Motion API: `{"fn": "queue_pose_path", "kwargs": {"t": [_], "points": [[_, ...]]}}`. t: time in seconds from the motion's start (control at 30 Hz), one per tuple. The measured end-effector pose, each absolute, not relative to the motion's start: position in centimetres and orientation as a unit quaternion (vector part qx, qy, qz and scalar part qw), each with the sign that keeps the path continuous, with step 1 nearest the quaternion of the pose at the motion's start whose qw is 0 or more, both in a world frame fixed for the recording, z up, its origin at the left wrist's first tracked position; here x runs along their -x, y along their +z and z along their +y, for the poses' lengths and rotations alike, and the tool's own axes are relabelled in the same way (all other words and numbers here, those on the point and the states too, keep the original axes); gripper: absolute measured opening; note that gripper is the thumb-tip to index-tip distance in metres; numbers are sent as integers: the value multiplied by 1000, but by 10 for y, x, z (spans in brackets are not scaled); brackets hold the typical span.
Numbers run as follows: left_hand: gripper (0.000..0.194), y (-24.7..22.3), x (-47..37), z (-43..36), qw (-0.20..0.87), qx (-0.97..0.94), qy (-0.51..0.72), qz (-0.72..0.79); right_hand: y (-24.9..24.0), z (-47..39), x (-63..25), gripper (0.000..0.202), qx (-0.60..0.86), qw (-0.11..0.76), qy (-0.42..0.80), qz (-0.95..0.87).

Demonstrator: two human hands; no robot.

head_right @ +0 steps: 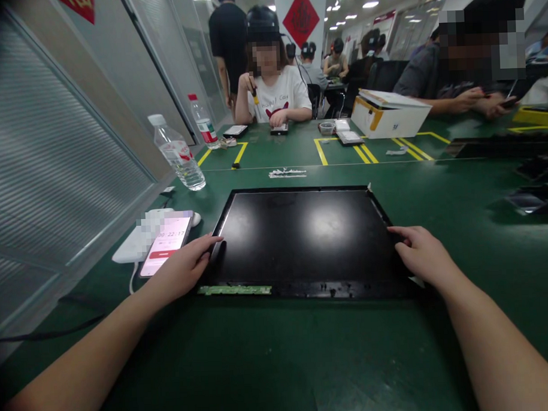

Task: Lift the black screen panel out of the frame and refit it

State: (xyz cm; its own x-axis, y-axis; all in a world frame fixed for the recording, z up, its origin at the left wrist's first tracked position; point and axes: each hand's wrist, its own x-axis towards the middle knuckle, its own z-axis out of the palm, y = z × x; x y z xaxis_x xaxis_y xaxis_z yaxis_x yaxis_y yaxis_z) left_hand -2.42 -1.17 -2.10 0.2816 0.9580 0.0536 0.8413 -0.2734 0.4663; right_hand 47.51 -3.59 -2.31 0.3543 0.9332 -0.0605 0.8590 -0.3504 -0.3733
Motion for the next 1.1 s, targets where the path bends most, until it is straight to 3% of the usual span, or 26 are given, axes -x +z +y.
{"fn": "queue_pose_path", "kwargs": {"t": [0.2,0.37,0.6,1.0,1.1], "points": [[51,-10,21,-14,227,-711,214,630,-26,-36,-478,48,808,129,126,-561],[48,-8,17,-11,397,-588,373,597,-32,-35,-482,49,808,124,120,-563],[45,-10,7,-12,538,-414,423,600,-33,-34,-482,49,800,146,127,-568],[94,-5,4,-15,642,-332,415,552,-56,-30,-496,40,777,225,103,-579],[97,-2,2,-18,661,-335,406,535,-57,-28,-497,38,778,231,115,-572]]}}
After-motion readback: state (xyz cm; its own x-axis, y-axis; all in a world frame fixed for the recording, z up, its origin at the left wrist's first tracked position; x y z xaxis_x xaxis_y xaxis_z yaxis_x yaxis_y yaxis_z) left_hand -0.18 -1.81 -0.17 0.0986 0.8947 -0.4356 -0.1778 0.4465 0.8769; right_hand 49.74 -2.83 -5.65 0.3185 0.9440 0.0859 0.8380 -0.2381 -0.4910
